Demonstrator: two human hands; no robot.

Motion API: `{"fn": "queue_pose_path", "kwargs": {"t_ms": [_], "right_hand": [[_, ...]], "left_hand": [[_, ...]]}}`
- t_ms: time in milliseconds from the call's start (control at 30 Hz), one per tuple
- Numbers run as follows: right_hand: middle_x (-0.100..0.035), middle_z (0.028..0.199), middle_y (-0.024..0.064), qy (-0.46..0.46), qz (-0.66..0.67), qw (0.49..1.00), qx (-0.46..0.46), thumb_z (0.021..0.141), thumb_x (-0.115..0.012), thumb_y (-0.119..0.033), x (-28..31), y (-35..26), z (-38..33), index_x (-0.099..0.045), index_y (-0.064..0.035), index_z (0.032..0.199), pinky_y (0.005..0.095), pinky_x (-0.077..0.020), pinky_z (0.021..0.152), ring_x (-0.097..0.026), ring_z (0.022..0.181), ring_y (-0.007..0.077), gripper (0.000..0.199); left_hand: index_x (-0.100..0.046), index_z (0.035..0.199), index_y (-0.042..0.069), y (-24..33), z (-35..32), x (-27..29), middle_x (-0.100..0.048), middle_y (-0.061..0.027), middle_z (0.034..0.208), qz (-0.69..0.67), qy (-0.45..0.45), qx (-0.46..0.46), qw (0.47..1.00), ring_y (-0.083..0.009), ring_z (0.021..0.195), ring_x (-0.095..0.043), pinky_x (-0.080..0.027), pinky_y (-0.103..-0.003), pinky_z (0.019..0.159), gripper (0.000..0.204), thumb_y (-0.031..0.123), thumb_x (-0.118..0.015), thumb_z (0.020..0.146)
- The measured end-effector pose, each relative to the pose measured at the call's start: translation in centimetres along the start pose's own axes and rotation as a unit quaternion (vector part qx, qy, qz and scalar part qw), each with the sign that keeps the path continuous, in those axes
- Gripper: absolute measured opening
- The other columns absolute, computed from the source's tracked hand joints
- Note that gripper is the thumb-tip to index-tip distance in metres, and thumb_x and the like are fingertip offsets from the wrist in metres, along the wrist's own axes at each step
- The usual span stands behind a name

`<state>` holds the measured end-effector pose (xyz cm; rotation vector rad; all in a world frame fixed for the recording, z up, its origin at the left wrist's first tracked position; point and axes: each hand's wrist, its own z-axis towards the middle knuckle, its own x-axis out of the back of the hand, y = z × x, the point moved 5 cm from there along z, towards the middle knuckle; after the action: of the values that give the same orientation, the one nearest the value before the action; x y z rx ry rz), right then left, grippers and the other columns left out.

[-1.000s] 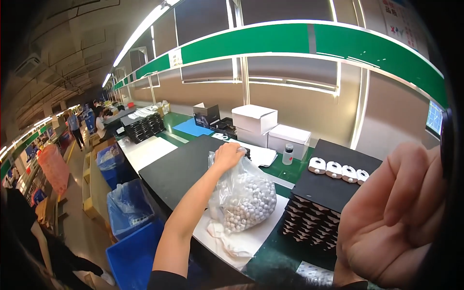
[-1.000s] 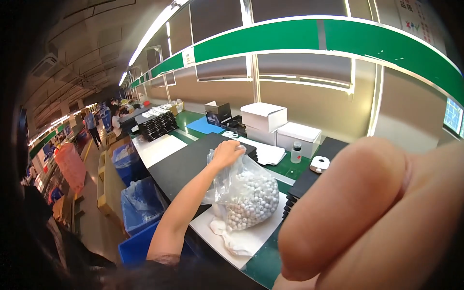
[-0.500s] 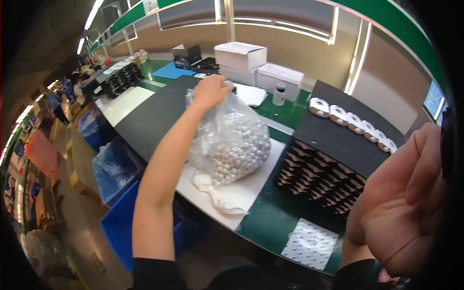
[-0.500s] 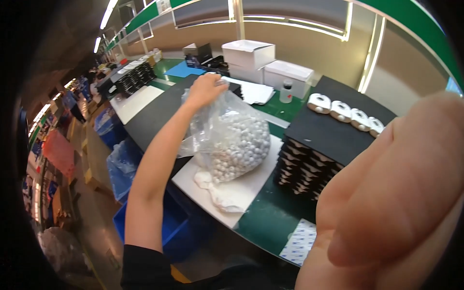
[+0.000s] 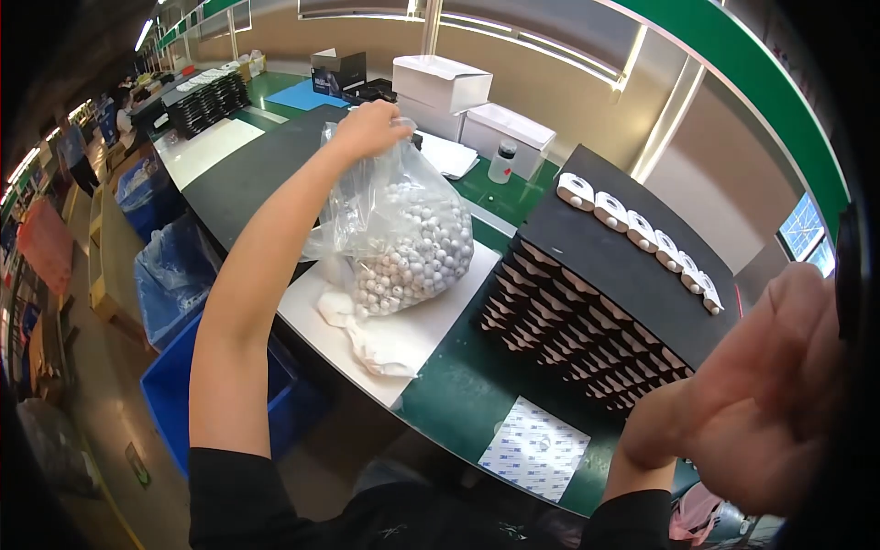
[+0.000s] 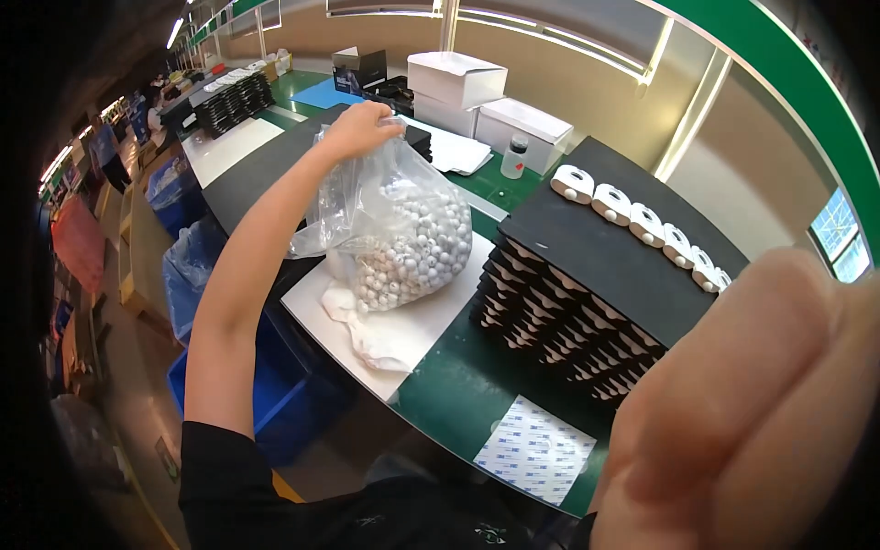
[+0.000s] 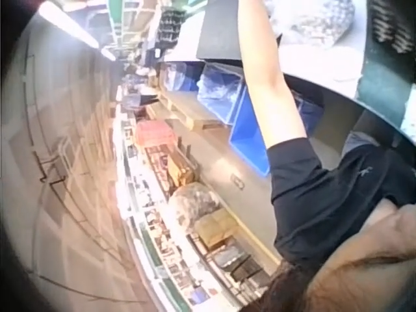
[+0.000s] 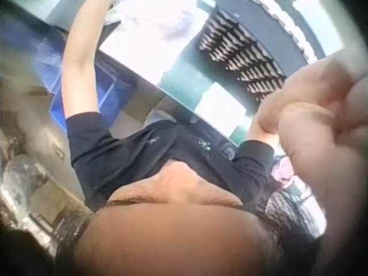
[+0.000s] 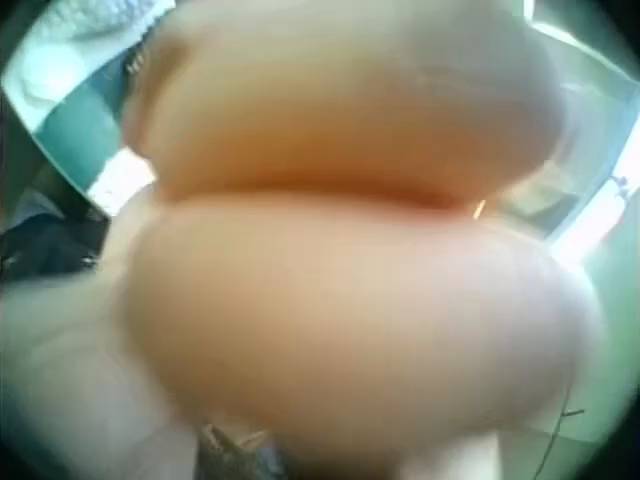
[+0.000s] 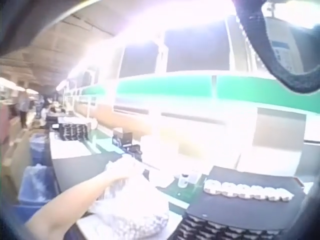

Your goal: Assembling and packaging small lighting components into plastic bags at a factory workbench.

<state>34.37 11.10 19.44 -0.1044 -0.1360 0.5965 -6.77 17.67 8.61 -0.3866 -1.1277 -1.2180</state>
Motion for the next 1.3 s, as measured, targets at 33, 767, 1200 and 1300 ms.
{"fn": "queue_pose_path", "kwargs": {"t_ms": [33,767,1200,1300], "right_hand": [[-0.034,0.065,-0.0026,0.006,-0.009,1.000,0.004,0.080,-0.062,-0.023,-0.3,0.4,0.3,-0.056,-0.0102,0.080,0.0259,-0.0277,0.054,-0.033,0.066,0.0111,0.014],[-0.058,0.103,0.0214,-0.163,-0.211,0.768,-0.582,0.088,-0.041,-0.029,-18.2,29.4,-10.3,-0.053,-0.0019,0.103,0.0452,-0.0412,0.083,-0.054,0.099,0.0372,0.033],[-0.061,0.093,0.0185,-0.293,-0.210,0.808,-0.466,0.081,-0.043,-0.029,-18.2,30.7,-10.7,-0.064,-0.0077,0.089,0.0432,-0.0437,0.080,-0.057,0.090,0.0364,0.031],[-0.061,0.095,0.0182,-0.376,-0.219,0.782,-0.447,0.081,-0.045,-0.029,-18.3,31.2,-12.0,-0.064,-0.0092,0.090,0.0422,-0.0438,0.081,-0.057,0.091,0.0359,0.029]], "left_hand": [[-0.061,0.082,0.002,0.4,0.0,-0.1,-0.062,-0.0176,0.079,0.001,0.002,-0.004,1.000,-0.0337,0.078,-0.059,-0.046,-0.039,0.071,0.037,0.037,-0.061,0.072],[-0.059,0.078,0.008,2.0,-2.4,0.5,-0.060,-0.0150,0.079,0.039,0.083,-0.054,0.994,-0.0360,0.079,-0.056,-0.043,-0.046,0.066,0.021,0.028,-0.053,0.080],[-0.058,0.080,0.008,1.0,-0.4,-1.5,-0.060,-0.0158,0.079,-0.036,0.115,-0.048,0.992,-0.0358,0.079,-0.057,-0.042,-0.044,0.065,0.020,0.027,-0.054,0.079],[-0.059,0.083,0.008,0.0,0.9,-1.5,-0.061,-0.0161,0.082,-0.077,0.181,0.001,0.980,-0.0362,0.082,-0.057,-0.043,-0.043,0.068,0.021,0.028,-0.054,0.079]]}}
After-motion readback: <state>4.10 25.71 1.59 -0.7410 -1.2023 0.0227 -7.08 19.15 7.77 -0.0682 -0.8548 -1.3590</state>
